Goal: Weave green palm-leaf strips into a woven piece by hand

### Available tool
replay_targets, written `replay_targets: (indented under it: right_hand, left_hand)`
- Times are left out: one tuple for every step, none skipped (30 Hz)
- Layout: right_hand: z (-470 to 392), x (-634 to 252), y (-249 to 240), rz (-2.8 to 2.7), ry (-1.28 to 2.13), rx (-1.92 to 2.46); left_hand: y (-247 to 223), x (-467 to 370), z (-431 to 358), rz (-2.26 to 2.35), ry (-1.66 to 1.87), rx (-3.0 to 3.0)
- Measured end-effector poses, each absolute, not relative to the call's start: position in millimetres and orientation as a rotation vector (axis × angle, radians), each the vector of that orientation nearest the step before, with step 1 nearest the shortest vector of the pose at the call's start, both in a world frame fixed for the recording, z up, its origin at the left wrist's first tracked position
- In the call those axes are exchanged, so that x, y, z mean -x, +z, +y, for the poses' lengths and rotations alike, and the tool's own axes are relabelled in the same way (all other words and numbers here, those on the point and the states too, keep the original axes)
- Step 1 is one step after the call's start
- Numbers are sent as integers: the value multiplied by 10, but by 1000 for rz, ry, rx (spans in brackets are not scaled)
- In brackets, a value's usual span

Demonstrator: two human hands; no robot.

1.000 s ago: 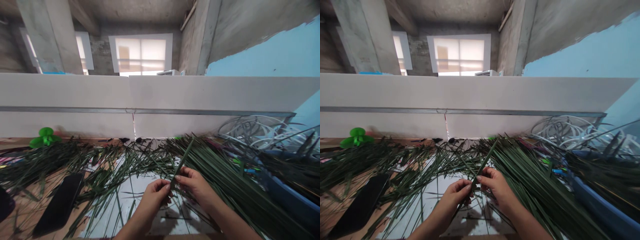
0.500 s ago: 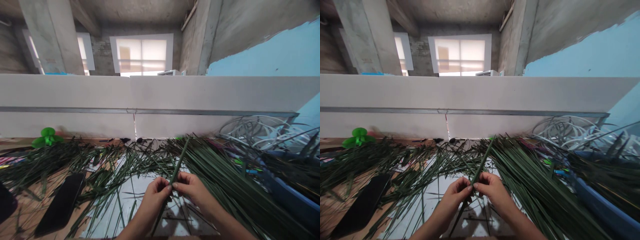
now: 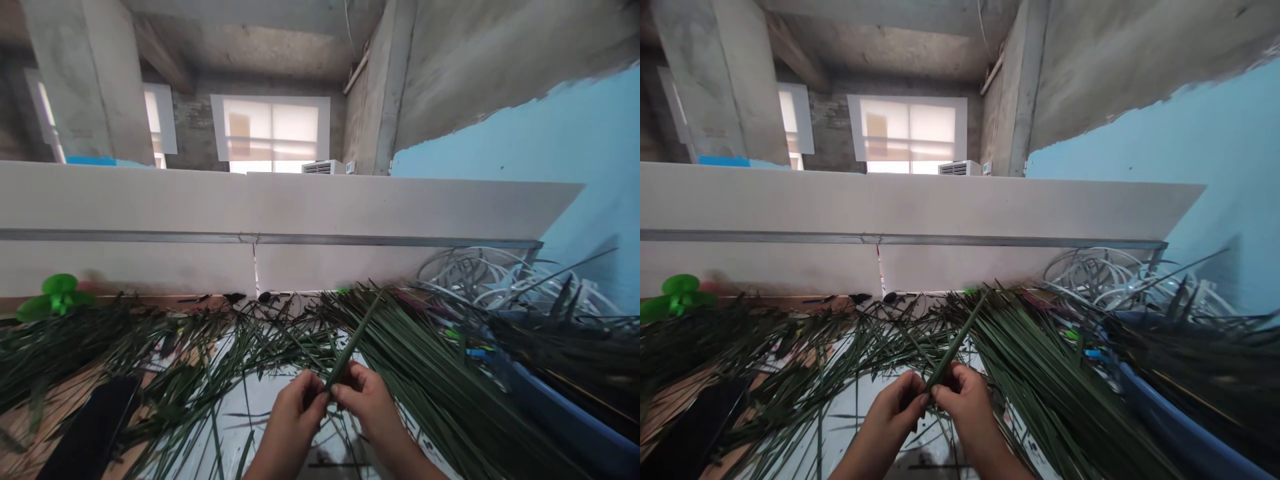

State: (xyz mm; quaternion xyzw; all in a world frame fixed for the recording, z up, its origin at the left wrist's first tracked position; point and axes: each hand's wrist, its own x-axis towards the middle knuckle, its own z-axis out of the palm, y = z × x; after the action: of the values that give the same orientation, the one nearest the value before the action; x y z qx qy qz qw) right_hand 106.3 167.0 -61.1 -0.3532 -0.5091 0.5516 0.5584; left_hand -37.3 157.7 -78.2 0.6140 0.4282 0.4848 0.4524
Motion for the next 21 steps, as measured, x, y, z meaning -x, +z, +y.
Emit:
replay_targets:
  right_hand:
    - [1664,-1059,-612,-1192,1295,829]
    - [1661,-1057,-613,-1184,1289,826]
    - [1660,-1057,-616,-1176,1282,825]
    - [1661,-1058,-620,-1169,1273,826]
    - [1663,-1059,-626,-1163,1263,827]
    - [1666,-1061,-632,-1157,1254,829]
    - [1670,-1064,-639,-1151,1245,828]
    - [1674,-1066,-646,-1146,1240,827]
    - [1678,-1070,-653,-1142,1239,824]
    - [1683,-1075,-659,-1140,1242,822]
    - [1688,-1081,-664,-1141,1250,821]
    - [1695,-1089,-666,-1146,1262,821]
    - [1701,-1098,-666,-1154,1276,824]
    - [1708,-1107,-664,-1165,1292,829]
    - [1714,-1115,-659,-1179,1307,835]
    - [1720,-1123,-653,-1197,1320,840]
    - [1725,-1130,-646,-1216,1330,844]
    - [1730,-1134,-640,-1236,1338,847]
    - [1734,-1137,-634,-1253,1343,850]
    - [1737,-1138,-631,-1265,1345,855]
    - [1739,-1137,-629,-1272,1344,860]
  left_hand:
    - [-780,380,1578,1061,1191,-1541]
    - [-778,386,1580,1063,1185,-1559]
    - [-774,390,1580,1062,1176,-1570]
    - [-769,392,1580,1060,1168,-1575]
    - [-763,391,1578,1058,1162,-1575]
    - [-755,388,1575,1055,1157,-1568]
    - [-745,383,1572,1055,1153,-1552]
    - [-734,376,1568,1054,1148,-1527]
    - [-721,368,1564,1052,1142,-1495]
    - [-706,361,1560,1047,1132,-1457]
    - [-692,354,1556,1043,1118,-1417]
    - [-678,348,1553,1044,1106,-1381]
    - [-665,343,1551,1049,1098,-1355]
    - [-655,340,1549,1057,1096,-1340]
    - [-649,339,1548,1066,1102,-1335]
    - [-646,340,1547,1075,1114,-1336]
    - [-648,341,1547,1084,1123,-1341]
    - [-654,344,1547,1089,1128,-1347]
    - [-663,347,1547,1095,1133,-1355]
    - [-673,350,1546,1101,1140,-1364]
    - [-684,352,1545,1105,1149,-1374]
